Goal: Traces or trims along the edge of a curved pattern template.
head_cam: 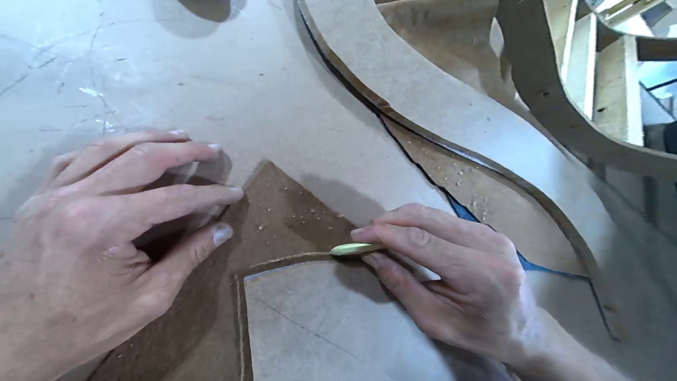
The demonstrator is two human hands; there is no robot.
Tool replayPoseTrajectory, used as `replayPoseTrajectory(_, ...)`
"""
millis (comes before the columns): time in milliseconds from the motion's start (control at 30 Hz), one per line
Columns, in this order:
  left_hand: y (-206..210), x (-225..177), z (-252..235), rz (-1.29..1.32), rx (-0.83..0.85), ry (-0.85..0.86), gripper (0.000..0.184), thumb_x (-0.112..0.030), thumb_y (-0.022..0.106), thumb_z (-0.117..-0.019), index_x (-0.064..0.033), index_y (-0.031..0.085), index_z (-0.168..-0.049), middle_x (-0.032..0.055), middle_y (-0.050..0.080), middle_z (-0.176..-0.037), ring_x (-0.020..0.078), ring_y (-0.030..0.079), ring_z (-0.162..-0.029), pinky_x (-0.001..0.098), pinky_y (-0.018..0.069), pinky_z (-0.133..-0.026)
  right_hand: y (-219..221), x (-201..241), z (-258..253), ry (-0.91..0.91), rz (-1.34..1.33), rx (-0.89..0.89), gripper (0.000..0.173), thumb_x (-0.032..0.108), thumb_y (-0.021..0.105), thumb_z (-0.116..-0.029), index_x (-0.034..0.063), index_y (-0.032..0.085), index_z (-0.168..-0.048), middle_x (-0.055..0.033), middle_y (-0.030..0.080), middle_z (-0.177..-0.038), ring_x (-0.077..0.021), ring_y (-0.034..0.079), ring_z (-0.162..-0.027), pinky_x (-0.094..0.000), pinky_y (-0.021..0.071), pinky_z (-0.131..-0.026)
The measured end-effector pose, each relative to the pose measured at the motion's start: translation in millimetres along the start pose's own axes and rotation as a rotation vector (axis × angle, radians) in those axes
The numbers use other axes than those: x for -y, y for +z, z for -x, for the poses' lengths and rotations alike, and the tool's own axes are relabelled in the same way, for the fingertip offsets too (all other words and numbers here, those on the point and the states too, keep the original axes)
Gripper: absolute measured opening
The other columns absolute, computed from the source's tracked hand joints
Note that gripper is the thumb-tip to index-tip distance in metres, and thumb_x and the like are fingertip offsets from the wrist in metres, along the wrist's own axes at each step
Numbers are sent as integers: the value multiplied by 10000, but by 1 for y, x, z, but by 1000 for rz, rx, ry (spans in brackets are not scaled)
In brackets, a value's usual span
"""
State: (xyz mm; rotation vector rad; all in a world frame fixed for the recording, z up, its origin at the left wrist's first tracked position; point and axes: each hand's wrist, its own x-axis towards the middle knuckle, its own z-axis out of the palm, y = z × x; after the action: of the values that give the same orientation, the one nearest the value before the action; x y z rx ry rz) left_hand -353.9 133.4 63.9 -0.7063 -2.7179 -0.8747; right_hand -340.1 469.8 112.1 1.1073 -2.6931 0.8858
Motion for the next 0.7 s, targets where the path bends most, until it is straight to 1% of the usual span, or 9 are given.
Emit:
replayPoseTrajectory(133,0,-2,-1,25,3,-21,383,-484,658,-902,-206,799,-1124,66,617,-1415,323,466,-1413,587,352,-1145,-2,-1,6,19,4,-13,186,129,621,-954,76,750,-1078,9,708,-1013,-41,659,-963,-183,567,-808)
replayPoseTrajectory(300,0,-4,-2,47,5,-37,390,-454,674,-892,-152,801,-1103,101,620,-1403,349,455,-1419,584,334,-1176,-6,-3,14,39,9,-27,181,133,617,-961,79,749,-1072,10,709,-1011,-40,658,-959,-181,566,-808)
replayPoseTrajectory(367,0,-6,-3,45,7,-43,399,-456,678,-885,-141,801,-1097,103,623,-1399,348,455,-1421,567,335,-1184,-8,-4,17,47,14,-32,182,138,615,-962,81,750,-1070,12,710,-1010,-36,658,-956,-179,564,-806)
replayPoseTrajectory(533,1,-6,-4,91,-8,-8,387,-392,704,-875,-63,797,-1058,176,619,-1382,387,444,-1418,540,312,-1210,-11,-6,24,59,26,-36,186,140,620,-961,83,751,-1080,8,711,-1016,-38,657,-962,-178,563,-811)
replayPoseTrajectory(600,1,-5,-4,108,-14,11,374,-376,711,-873,-49,795,-1033,190,631,-1353,395,468,-1397,542,324,-1206,-12,-7,27,64,32,-38,192,144,615,-965,85,750,-1087,10,711,-1019,-39,658,-967,-179,563,-811)
replayPoseTrajectory(700,1,-4,-4,107,3,23,374,-364,699,-875,-39,790,-1036,208,628,-1354,409,473,-1389,558,324,-1201,-14,-8,32,79,41,-38,196,152,610,-972,90,749,-1095,14,712,-1025,-33,657,-971,-176,562,-812)
